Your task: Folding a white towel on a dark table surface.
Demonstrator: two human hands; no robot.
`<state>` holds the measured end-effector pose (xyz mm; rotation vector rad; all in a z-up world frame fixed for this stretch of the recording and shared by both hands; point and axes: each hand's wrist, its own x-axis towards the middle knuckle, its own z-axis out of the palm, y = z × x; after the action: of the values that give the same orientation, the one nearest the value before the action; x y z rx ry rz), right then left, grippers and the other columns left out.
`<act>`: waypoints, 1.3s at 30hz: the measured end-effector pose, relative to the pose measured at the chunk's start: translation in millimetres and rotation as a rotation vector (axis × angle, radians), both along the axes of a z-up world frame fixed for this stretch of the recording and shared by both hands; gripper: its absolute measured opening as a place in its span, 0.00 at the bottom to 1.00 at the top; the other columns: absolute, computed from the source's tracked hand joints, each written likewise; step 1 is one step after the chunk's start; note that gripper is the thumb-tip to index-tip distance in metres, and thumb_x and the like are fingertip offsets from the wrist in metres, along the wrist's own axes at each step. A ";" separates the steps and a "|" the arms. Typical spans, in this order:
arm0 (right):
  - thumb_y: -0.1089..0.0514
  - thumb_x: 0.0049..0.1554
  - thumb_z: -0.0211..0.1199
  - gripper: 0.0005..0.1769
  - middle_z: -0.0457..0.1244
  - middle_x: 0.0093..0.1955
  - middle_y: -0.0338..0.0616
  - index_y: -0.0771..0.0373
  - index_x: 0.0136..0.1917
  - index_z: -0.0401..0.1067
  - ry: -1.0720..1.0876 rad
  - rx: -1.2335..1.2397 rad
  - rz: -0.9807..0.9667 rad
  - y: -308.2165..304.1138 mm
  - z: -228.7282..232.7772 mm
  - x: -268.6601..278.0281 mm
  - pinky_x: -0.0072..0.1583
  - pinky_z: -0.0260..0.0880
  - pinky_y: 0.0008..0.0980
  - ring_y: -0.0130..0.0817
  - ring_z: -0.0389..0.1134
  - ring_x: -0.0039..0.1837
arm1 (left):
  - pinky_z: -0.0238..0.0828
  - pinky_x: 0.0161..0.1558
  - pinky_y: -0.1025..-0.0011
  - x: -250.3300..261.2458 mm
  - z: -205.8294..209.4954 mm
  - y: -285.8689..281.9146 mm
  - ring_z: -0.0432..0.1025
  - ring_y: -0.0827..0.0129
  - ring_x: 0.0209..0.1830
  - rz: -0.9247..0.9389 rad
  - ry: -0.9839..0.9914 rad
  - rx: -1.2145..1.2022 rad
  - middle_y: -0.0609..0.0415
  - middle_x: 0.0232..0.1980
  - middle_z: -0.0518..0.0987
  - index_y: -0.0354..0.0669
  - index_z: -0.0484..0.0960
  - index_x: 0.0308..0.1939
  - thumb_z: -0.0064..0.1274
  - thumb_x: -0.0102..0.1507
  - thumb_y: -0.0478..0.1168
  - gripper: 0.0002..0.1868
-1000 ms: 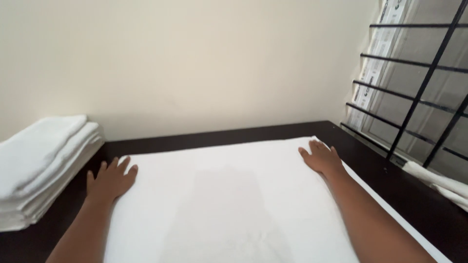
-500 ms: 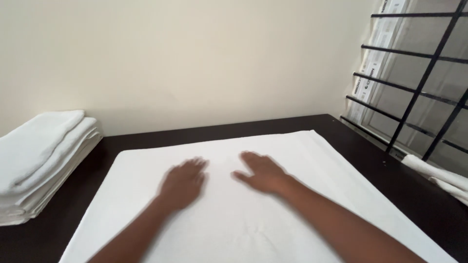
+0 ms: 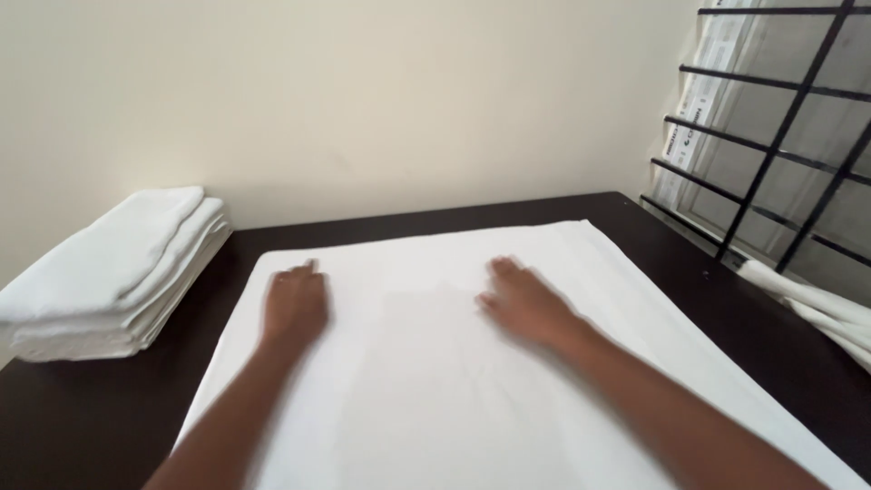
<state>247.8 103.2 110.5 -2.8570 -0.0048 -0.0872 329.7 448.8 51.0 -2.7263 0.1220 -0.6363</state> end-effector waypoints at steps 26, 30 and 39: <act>0.29 0.64 0.41 0.44 0.35 0.88 0.36 0.51 0.84 0.40 0.159 -0.202 0.104 -42.2 -19.8 -227.9 0.82 0.38 0.41 0.35 0.36 0.86 | 0.26 0.80 0.54 -363.5 30.3 -23.7 0.31 0.65 0.85 -0.109 0.624 -0.369 0.62 0.85 0.41 0.61 0.45 0.81 0.23 0.70 0.66 0.37; 0.28 0.64 0.36 0.44 0.32 0.88 0.38 0.50 0.84 0.36 0.079 -0.186 -0.017 -172.3 -57.3 -230.4 0.82 0.32 0.40 0.33 0.32 0.87 | 0.28 0.81 0.58 -387.7 -7.5 48.3 0.32 0.68 0.85 -0.034 0.586 -0.368 0.65 0.85 0.42 0.65 0.45 0.80 0.21 0.68 0.69 0.39; 0.31 0.53 0.64 0.41 0.53 0.80 0.32 0.43 0.77 0.67 -0.038 0.183 0.151 -209.7 -52.2 -309.8 0.76 0.60 0.43 0.32 0.54 0.80 | 0.49 0.76 0.60 -431.7 -41.7 134.9 0.54 0.70 0.79 -0.309 0.651 -0.402 0.63 0.81 0.60 0.64 0.64 0.77 0.53 0.59 0.71 0.45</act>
<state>-62.0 -106.5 58.3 -2.6617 -0.2085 -0.1046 -102.0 583.7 9.3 -3.2322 0.6384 0.2141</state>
